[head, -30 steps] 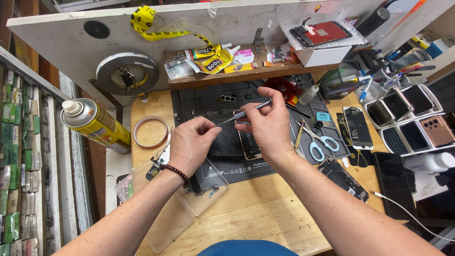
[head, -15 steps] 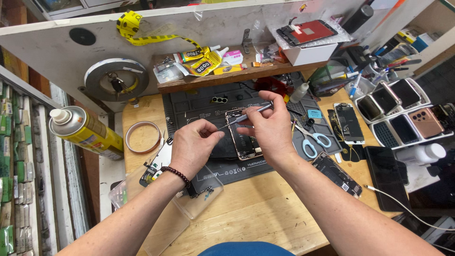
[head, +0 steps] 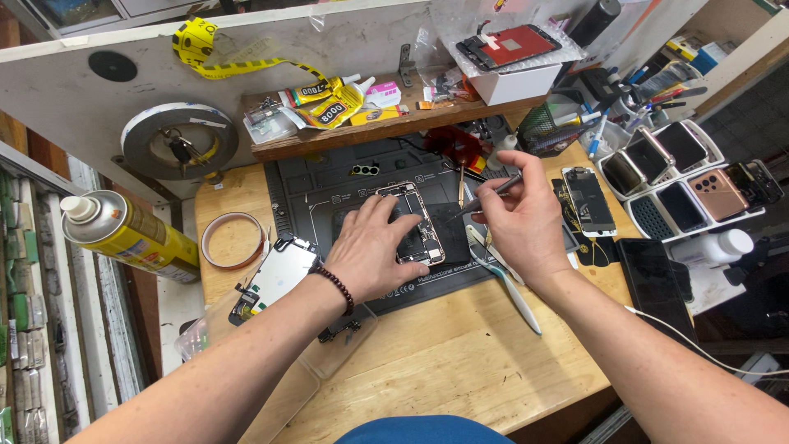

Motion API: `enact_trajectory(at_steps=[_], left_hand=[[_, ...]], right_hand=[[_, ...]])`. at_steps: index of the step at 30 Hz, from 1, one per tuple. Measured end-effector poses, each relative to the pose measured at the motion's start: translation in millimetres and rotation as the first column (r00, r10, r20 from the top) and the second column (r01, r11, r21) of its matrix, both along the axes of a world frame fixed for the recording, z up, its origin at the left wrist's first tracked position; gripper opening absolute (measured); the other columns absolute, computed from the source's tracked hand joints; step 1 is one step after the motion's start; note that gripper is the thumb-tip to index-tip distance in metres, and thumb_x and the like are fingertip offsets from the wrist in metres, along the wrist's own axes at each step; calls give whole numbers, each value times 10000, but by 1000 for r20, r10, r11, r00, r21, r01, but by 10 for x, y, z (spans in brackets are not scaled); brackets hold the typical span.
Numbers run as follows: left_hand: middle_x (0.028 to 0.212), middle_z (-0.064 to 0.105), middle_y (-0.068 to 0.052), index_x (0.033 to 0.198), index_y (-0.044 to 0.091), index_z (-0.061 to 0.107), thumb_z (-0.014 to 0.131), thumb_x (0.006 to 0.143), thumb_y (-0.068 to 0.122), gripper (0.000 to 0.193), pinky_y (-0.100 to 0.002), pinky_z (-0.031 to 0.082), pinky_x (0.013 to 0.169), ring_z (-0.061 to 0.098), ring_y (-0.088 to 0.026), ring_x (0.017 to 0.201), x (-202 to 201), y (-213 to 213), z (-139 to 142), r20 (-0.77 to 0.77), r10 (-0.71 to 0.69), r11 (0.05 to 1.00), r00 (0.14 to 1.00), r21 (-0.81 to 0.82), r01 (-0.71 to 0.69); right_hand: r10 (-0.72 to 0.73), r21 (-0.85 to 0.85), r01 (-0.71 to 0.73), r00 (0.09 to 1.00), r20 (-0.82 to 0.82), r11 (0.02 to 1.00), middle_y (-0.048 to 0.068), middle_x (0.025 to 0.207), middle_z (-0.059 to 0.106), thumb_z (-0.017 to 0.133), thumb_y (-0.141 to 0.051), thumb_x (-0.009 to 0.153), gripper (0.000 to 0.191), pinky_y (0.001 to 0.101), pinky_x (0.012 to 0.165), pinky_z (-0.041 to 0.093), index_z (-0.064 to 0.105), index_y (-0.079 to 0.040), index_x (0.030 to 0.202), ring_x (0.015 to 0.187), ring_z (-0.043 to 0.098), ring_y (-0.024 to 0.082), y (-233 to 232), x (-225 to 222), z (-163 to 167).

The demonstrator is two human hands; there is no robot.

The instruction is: The person works on a disassembled smartphone at a repair bench, prying and lifting internal components from the phone frame by hand, repositioning the phone, and using a screwdriver and tweezers on small internal parts. The phone is held and turned over on a work mat while other phone parts and tools sit around the bench.

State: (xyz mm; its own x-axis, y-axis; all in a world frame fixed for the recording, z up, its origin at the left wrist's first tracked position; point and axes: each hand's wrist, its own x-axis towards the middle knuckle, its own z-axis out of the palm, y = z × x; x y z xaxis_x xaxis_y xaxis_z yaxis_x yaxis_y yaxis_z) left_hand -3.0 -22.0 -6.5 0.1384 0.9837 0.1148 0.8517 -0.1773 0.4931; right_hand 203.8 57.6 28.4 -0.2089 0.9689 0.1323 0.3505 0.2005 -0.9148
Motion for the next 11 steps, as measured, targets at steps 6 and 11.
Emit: enact_trajectory(at_steps=[6, 11], left_hand=[[1485, 406, -229, 1385, 201, 589, 820, 724, 545, 780, -548, 308, 1111, 330, -396, 1417, 70, 105, 58, -106, -52, 992, 993, -121, 39], [1484, 439, -193, 1378, 234, 612, 793, 757, 558, 723, -547, 326, 1126, 352, -372, 1431, 105, 109, 97, -173, -56, 983, 983, -181, 24]], right_hand=[[12, 96, -16, 999, 42, 995, 65, 934, 719, 667, -42, 944, 446, 279, 676, 649, 494, -59, 1355, 798, 736, 114, -88, -12, -59], [22, 131, -36, 994, 106, 991, 72, 909, 745, 657, -58, 956, 433, 291, 664, 625, 481, -62, 1352, 773, 770, 139, -117, -47, -48]])
